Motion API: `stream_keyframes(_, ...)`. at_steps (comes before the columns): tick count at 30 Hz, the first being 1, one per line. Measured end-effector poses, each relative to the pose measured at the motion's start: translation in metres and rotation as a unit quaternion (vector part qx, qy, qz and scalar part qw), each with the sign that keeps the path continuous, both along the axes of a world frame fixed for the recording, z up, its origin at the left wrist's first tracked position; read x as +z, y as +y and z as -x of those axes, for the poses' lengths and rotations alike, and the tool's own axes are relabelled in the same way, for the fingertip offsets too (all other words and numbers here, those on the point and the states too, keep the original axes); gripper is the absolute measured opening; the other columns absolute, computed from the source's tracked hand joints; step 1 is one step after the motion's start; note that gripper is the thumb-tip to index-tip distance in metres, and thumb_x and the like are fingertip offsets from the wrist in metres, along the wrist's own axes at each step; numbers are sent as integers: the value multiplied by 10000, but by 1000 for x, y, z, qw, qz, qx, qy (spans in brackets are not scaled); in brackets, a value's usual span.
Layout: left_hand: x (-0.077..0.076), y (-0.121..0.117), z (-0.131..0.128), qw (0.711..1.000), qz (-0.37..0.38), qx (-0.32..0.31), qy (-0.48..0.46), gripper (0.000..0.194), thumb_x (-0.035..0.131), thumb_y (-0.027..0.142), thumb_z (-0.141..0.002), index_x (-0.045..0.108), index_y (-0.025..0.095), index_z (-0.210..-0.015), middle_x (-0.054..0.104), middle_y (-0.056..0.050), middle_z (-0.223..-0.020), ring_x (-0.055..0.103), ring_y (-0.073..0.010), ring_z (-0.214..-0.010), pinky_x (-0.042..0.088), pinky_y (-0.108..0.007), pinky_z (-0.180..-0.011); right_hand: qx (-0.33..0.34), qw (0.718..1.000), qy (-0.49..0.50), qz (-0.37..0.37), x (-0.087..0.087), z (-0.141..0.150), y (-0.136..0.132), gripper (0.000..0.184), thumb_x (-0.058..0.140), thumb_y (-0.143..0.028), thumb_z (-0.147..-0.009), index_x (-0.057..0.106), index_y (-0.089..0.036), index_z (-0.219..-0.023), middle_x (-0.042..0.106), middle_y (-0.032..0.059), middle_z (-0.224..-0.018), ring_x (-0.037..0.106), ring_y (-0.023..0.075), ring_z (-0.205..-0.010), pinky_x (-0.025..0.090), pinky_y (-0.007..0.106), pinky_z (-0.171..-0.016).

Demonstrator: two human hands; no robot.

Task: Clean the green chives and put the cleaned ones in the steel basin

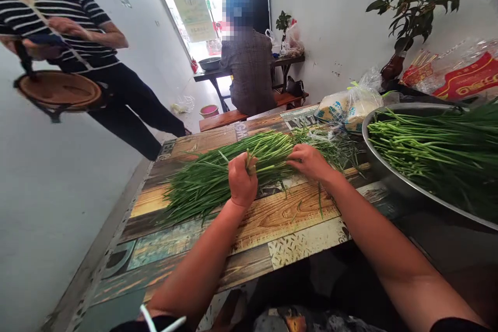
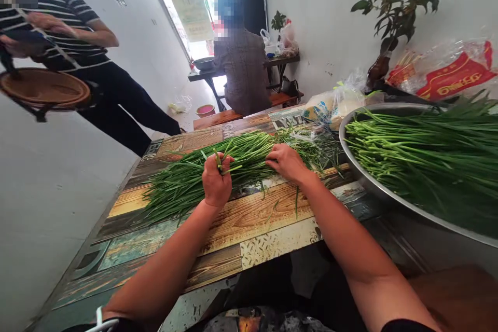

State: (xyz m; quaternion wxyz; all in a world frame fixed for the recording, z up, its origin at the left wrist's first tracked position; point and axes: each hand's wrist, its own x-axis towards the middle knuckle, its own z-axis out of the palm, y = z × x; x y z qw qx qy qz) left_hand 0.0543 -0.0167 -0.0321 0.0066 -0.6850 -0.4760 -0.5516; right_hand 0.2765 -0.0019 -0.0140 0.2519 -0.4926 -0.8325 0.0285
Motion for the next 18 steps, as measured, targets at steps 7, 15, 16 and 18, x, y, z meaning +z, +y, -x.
stream_keyframes(7, 5, 1, -4, 983, 98, -81, -135, 193, 419, 400, -931, 419, 212, -975, 673, 0, -782, 660, -133, -662, 494, -266, -677, -38, 992, 124, 10, 3, 2, -2, 95, 601, -182, -777, 695, -164, -777, 633, 32, -758, 551, 139, -687, 405, 254, -648)
stream_keyframes(15, 3, -5, -9, 984, 95, -98, -113, 250, 404, 448, -928, 445, 203, -955, 670, -10, -792, 666, -140, -702, 495, -275, -687, -14, 990, 69, -120, -5, 16, -2, 355, 621, -266, -802, 627, -231, -1155, 552, 90, -1176, 442, 251, -1097, 370, 405, -943)
stream_keyframes(16, 3, -6, -10, 986, 94, -101, -94, 251, 398, 440, -931, 465, 198, -941, 669, -17, -803, 664, -143, -721, 492, -281, -702, -1, 992, 51, -120, -8, 18, -2, 369, 619, -268, -805, 619, -249, -1174, 528, 86, -1230, 413, 262, -1133, 355, 423, -957)
stream_keyframes(18, 4, -10, -11, 989, 89, -106, -60, 254, 388, 414, -939, 504, 190, -908, 664, -25, -818, 654, -143, -748, 486, -287, -728, 9, 993, 23, -117, -12, 23, -1, 313, 628, -276, -799, 655, -256, -1111, 493, 81, -1297, 369, 284, -1179, 331, 452, -970)
